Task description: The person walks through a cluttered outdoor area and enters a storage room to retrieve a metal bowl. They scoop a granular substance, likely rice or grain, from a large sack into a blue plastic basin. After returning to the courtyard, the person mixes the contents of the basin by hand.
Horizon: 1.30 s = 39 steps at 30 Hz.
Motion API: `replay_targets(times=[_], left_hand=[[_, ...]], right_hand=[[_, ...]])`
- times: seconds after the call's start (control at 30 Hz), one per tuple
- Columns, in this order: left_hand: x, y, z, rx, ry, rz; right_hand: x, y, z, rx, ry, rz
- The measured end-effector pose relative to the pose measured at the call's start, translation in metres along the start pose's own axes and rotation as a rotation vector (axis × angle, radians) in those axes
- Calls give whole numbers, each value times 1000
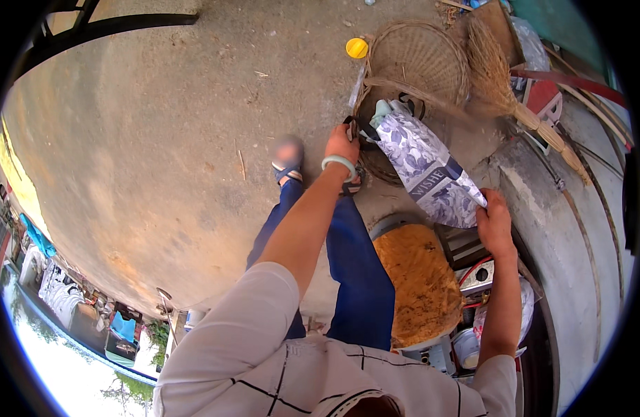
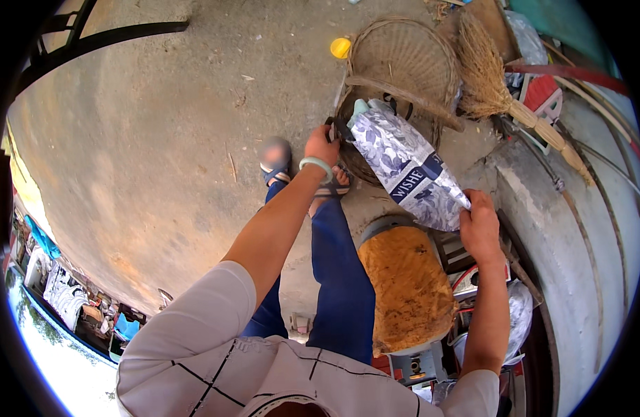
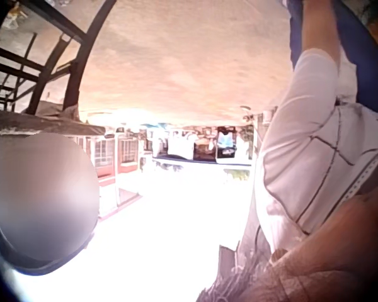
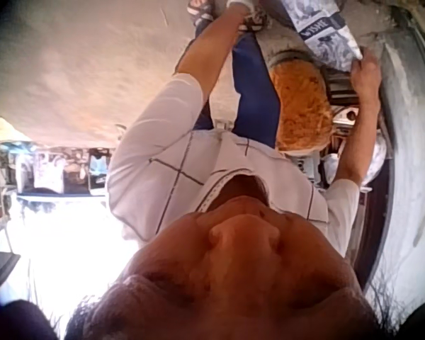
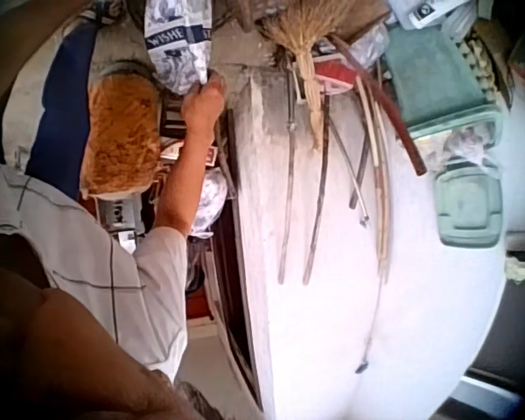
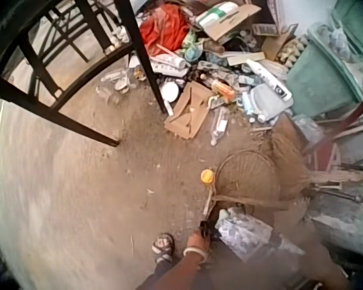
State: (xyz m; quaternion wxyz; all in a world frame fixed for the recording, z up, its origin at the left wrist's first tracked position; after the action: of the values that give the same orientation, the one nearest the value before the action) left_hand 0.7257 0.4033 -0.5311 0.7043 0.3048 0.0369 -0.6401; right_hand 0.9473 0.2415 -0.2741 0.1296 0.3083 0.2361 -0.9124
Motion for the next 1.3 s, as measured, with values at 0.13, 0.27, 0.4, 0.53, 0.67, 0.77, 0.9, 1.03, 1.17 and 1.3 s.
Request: replay_targets(times=[0.13, 0.27, 0.4, 0.53, 0.67, 0.77, 0.9, 1.03, 1.17, 1.3], left_hand=[[0, -19, 39, 73, 217, -68], [-25, -19, 92, 150, 195, 65], [-30, -67, 134, -358, -310, 848], [-112, 6, 177, -380, -630, 1281], [-164, 32, 200, 25, -711, 1511], [-203, 53, 224, 49, -695, 1542], [-257, 83, 254, 148, -654, 1341], [-307, 111, 297, 228, -652, 1051], [-341, 134, 353, 445, -804, 755], [-357, 160, 403, 462, -593, 205]], right_hand=[[1, 9, 16, -14, 12, -122], [0, 8, 41, -74, 14, -228], [11, -5, 87, -124, 42, -366], [6, -32, 128, -203, 63, -467], [-7, -55, 165, -306, 136, -548], [-24, -68, 192, -416, 208, -564], [-39, -88, 229, -547, 285, -523], [-39, -90, 244, -609, 351, -528], [-33, -93, 259, -531, 367, -580], [-33, -111, 265, -499, 368, -769]])
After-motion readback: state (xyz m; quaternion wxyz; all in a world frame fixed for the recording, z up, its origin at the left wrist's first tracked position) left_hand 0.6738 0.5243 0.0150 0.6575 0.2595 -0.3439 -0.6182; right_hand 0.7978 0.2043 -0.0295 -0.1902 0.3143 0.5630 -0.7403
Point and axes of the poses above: each hand's wrist, its own z-axis away from the middle knuckle, its own x-axis out of the palm, y = z × x, the point moved 1 cm from there along -z, towards the middle knuckle, and after that the axes turned 15 degrees about -z, right-handed, at the moved point
